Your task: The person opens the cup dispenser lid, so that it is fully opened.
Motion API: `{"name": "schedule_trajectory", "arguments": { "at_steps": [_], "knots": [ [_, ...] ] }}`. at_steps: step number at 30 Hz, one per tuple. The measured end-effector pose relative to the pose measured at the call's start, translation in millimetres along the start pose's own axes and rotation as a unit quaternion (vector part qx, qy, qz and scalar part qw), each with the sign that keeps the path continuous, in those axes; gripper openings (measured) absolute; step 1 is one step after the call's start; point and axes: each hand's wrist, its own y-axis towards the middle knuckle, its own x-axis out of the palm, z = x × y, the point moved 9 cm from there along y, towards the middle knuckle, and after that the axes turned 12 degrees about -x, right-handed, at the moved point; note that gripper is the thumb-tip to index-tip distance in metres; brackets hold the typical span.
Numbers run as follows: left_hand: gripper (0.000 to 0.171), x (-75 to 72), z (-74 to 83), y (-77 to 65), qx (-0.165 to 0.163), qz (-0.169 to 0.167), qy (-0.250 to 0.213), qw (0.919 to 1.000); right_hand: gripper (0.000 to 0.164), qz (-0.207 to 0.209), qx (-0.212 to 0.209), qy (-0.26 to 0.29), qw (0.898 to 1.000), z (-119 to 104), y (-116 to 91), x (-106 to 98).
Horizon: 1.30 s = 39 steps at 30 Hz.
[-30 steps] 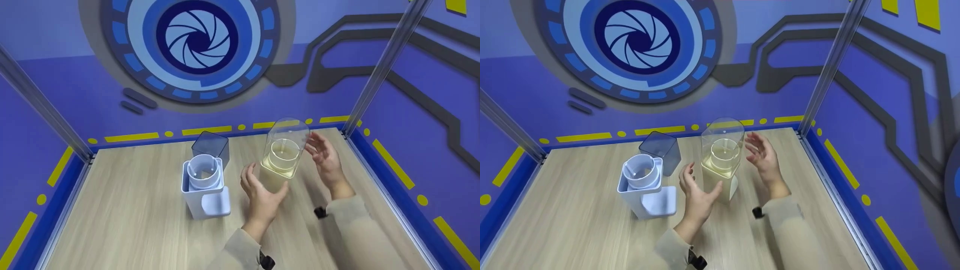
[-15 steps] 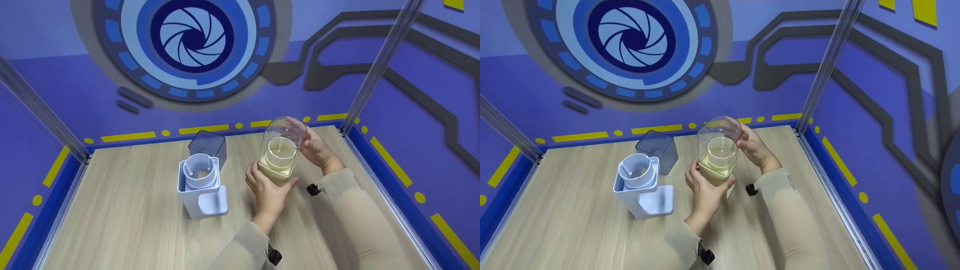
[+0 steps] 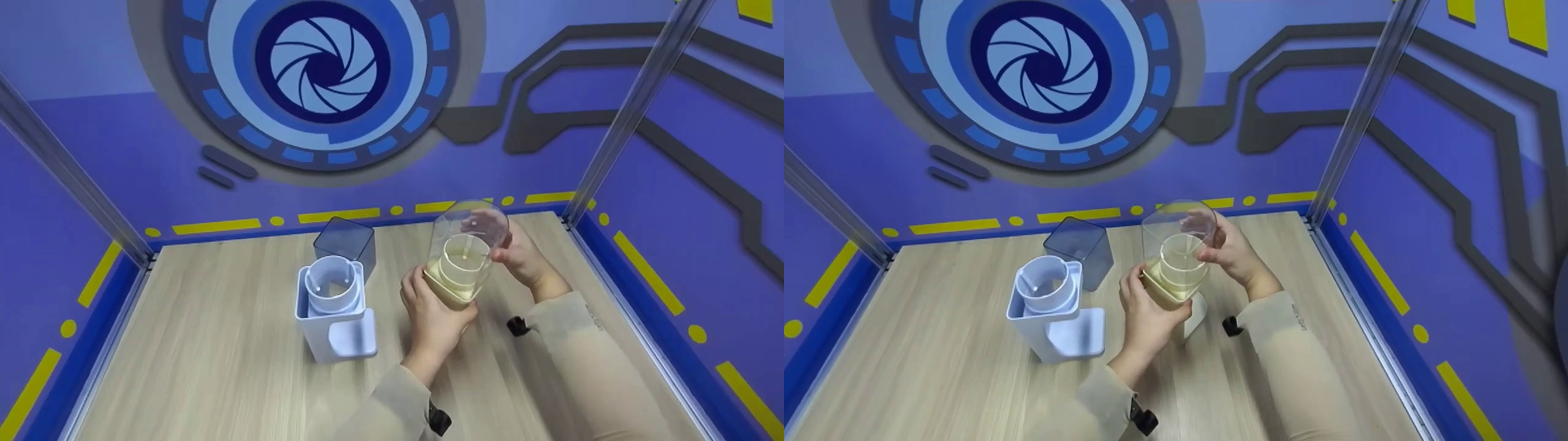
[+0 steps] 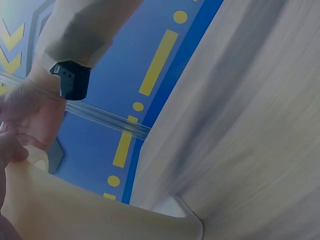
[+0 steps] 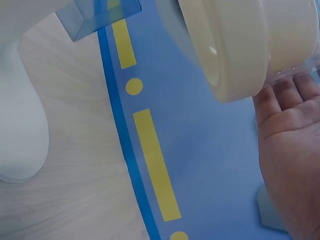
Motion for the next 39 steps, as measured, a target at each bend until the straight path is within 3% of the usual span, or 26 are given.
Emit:
{"name": "schedule_trajectory", "arguments": {
  "at_steps": [7,9,14,18,23,28,32,37,39],
  "knots": [
    [0.121,-3.2,-2.0,14.2,-0.01,-0.089,0.023,0.9957,0.121,0.027,0.016,-0.087,0.996,-7.7,-10.6,6.2],
    [0.121,-5.4,-2.6,18.6,-0.005,-0.105,0.03,0.9939,0.123,0.03,0.02,-0.104,0.994,-9.8,-11.3,10.2],
    [0.125,-9.6,-8.5,28.7,-0.006,-0.134,0.032,0.9904,0.112,0.049,0.02,-0.131,0.99,-13.4,-12.5,22.3],
    [0.13,-8.9,-15.8,33.0,-0.022,-0.172,0.009,0.9848,0.106,0.073,0.035,-0.151,0.985,-12.4,-18.9,26.5],
    [0.129,-5.3,-24.5,35.3,-0.019,-0.214,-0.019,0.9764,0.096,0.099,0.061,-0.182,0.976,-11.8,-29.1,29.1],
    [0.126,-2.4,-31.9,36.6,-0.01,-0.232,-0.031,0.9722,0.09,0.104,0.071,-0.203,0.971,-11.9,-36.8,31.7],
    [0.127,-0.1,-34.0,37.6,-0.009,-0.241,-0.045,0.9693,0.095,0.105,0.066,-0.202,0.971,-13.0,-39.8,31.0],
    [0.127,2.7,-32.5,39.9,-0.008,-0.256,-0.049,0.9654,0.118,0.106,0.025,-0.175,0.979,-19.8,-34.9,30.0],
    [0.127,3.5,-31.6,41.0,-0.01,-0.262,-0.054,0.9636,0.12,0.106,-0.001,-0.156,0.982,-23.4,-29.9,30.2]
  ]
}}
